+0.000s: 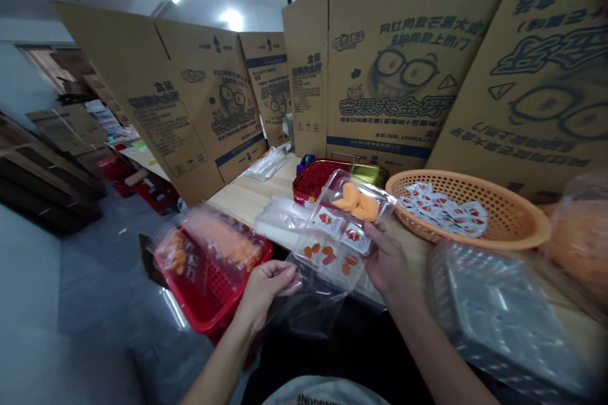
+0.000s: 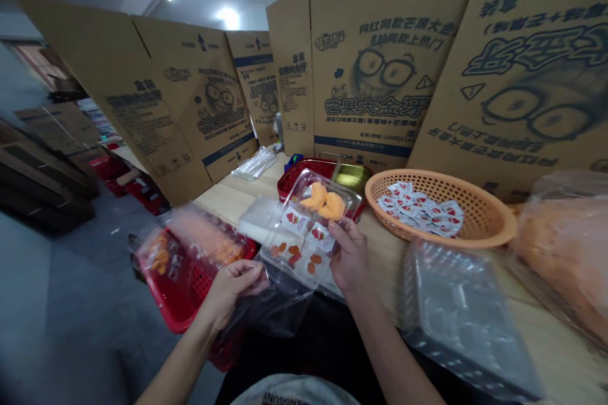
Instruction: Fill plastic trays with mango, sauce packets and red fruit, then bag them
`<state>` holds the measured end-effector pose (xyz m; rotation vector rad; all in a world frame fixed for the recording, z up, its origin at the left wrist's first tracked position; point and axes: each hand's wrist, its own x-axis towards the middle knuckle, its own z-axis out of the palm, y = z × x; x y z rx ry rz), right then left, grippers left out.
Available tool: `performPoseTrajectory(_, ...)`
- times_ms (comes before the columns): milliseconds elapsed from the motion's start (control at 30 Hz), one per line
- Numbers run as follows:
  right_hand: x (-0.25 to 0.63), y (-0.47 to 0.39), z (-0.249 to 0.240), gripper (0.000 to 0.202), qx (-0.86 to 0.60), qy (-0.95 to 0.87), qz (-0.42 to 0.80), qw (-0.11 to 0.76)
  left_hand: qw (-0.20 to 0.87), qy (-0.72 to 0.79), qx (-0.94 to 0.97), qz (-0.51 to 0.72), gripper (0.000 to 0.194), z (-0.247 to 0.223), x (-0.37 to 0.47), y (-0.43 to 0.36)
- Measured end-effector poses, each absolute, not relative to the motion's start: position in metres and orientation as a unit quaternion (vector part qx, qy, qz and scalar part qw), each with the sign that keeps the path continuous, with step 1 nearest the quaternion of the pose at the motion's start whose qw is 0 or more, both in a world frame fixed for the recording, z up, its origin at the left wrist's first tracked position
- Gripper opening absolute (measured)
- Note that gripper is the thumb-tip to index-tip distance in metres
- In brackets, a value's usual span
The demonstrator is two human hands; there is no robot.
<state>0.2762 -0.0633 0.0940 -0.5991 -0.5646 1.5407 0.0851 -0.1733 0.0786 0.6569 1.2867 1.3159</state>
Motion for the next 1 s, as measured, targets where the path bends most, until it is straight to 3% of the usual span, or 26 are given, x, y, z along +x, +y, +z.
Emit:
performPoseTrajectory(133,0.267,-0.070,0.095,0.030,-0.279,-0.258,0.698,0.607,0.584,0.523,0.334,0.523,0.041,0.084,0.087,-0.171)
performPoseTrajectory(300,0.259,-0.079,0.092,0.033,-0.289,-0.292,0.717,0.563,0.578,0.526,0.321,0.535,0.033,0.082,0.082,-0.163)
performPoseTrajectory(500,0.257,-0.093,0.079,0.023,-0.324,-0.397,0.763,0.393,0.576,0.487,0.280,0.594,0.033,0.075,0.073,-0.161)
performPoseTrajectory(600,0.250,-0.096,0.076,0.022,-0.332,-0.441,0.754,0.357,0.582,0.455,0.254,0.624,0.034,0.072,0.068,-0.164)
performPoseTrajectory(667,0.245,-0.097,0.078,0.036,-0.325,-0.457,0.731,0.389,0.572,0.451,0.249,0.639,0.034,0.070,0.066,-0.167)
performPoseTrajectory(767,0.238,-0.091,0.087,0.082,-0.295,-0.481,0.680,0.467,0.556,0.446,0.239,0.659,0.030,0.069,0.064,-0.172)
performPoseTrajectory(800,0.237,-0.089,0.090,0.087,-0.287,-0.503,0.665,0.471,0.552,0.444,0.236,0.665,0.030,0.069,0.063,-0.173)
performPoseTrajectory(1000,0.233,-0.085,0.098,0.037,-0.289,-0.671,0.561,0.388,0.544,0.438,0.230,0.677,0.043,0.077,0.062,-0.179)
